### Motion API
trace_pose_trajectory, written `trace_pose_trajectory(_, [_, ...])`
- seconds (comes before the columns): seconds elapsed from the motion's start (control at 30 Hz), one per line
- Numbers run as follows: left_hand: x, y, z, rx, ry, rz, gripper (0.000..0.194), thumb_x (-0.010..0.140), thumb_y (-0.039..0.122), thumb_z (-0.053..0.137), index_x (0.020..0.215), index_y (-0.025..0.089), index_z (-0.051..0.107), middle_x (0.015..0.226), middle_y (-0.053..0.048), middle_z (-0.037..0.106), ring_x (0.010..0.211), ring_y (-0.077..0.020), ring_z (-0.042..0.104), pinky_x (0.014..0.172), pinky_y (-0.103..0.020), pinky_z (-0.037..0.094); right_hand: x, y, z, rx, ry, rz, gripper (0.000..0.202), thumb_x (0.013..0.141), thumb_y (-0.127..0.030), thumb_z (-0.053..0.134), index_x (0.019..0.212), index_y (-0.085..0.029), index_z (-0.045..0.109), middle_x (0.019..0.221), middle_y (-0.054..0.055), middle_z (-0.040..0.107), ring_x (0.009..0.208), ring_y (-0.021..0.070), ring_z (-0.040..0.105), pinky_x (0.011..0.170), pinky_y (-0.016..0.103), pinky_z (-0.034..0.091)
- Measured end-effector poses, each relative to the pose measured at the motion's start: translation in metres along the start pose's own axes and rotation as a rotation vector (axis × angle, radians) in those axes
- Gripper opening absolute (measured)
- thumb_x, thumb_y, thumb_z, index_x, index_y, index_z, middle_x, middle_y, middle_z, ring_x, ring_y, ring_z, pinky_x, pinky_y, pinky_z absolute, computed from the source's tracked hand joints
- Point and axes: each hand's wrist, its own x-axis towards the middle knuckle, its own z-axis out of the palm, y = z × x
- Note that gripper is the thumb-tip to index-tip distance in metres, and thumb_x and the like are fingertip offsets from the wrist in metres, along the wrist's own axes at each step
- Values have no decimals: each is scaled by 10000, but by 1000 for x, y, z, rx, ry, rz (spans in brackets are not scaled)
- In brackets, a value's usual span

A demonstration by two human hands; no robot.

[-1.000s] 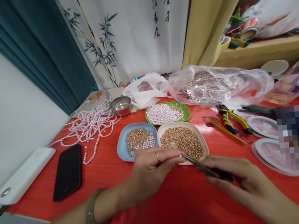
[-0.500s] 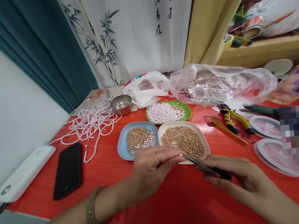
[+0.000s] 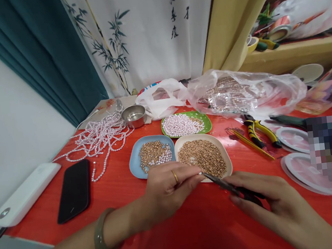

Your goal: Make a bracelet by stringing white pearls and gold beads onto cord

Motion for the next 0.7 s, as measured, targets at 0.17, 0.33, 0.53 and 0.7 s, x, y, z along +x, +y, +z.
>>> trace_pose_trajectory(0.17, [0, 1, -3, 31, -32, 35, 88, 796, 151, 540, 777, 123, 621, 582, -22, 632, 514, -94, 541, 497, -200, 436, -2, -2, 3, 18, 36, 27, 206, 771, -160, 500, 904, -227, 644, 711, 15, 657, 673, 161, 639, 494, 218, 504])
trace_pose_trajectory(0.33, [-1, 3, -3, 73, -10, 97, 69, 787, 128, 539, 784, 114, 607, 627, -41, 649, 563, -110, 581, 534, -210, 456, -5, -2, 6, -24, 89, -3, 178, 768, -147, 505, 883, -210, 625, 686, 14, 649, 605, 143, 629, 498, 212, 500])
trace_pose_trajectory(0.53, [-1, 5, -3, 83, -6, 81, 68, 793, 130, 530, 771, 124, 594, 568, -21, 620, 523, -110, 557, 503, -212, 443, -10, -3, 9, -114, 177, -101, 251, 762, -107, 490, 963, -228, 579, 706, 27, 650, 608, 147, 636, 490, 206, 500])
trace_pose_trajectory(0.7, [-2, 7, -4, 41, -8, 50, 52, 791, 123, 537, 791, 128, 588, 592, -22, 632, 536, -102, 561, 516, -199, 453, -7, -6, 11, -234, 207, -198, 314, 769, -61, 458, 1021, -241, 514, 795, 49, 646, 655, 138, 635, 531, 196, 502])
